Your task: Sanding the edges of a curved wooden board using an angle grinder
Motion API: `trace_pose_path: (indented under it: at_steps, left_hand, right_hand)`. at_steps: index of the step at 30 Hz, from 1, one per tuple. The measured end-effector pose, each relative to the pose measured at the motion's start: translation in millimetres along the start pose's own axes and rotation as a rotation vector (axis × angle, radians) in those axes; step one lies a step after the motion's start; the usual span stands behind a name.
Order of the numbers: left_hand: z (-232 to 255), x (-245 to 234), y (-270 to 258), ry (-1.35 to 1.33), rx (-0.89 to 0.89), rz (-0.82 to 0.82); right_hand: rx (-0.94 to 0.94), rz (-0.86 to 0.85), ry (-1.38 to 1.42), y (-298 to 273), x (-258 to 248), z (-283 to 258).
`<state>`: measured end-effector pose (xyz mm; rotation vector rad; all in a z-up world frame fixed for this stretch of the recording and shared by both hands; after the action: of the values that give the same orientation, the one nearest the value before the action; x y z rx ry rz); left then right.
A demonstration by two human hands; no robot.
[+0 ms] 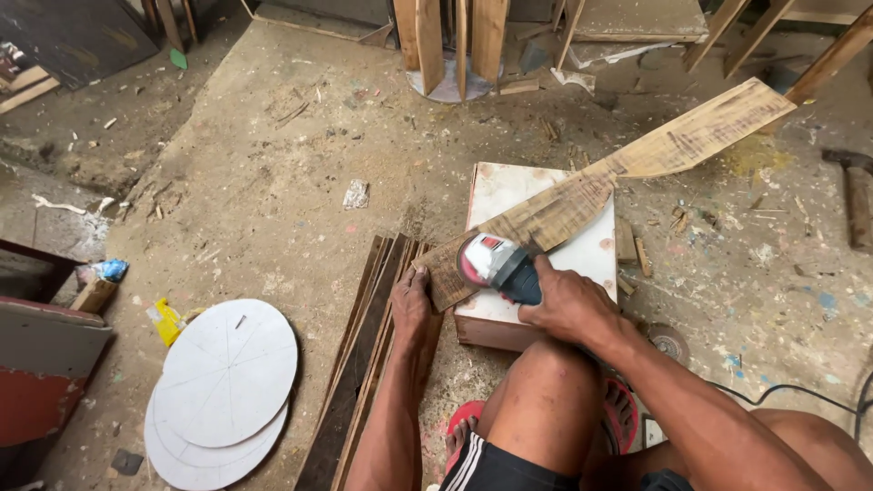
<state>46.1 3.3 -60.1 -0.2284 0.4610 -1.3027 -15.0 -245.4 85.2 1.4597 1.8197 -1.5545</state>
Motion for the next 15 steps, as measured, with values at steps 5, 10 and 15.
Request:
trace_pose_path:
  at_steps: [5,10,15]
  left_hand:
    - [16,3,-13,-0.067,0.027,0.036]
    - [26,2,-23,-0.164,-0.045,0.049]
    - [33,-7,-22,-0.005,0.02,-0.015]
  right_hand:
    - [0.002,0.034,-0.035,7,-9,26]
    - [0.065,0.124,-0.035,-6,-35,37]
    - [-0.026,0.042,-0.05,-7,0,14]
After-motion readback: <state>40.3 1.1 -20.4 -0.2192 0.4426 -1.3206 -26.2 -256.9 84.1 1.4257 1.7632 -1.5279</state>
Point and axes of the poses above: each hand's wrist, its own y-axis towards the middle knuckle, its own x-axis out of the palm, z = x × y, the point moved 5 cm from there along y, towards the middle knuckle, and after that the axes turned 3 degrees about y, right-handed, at the moved point
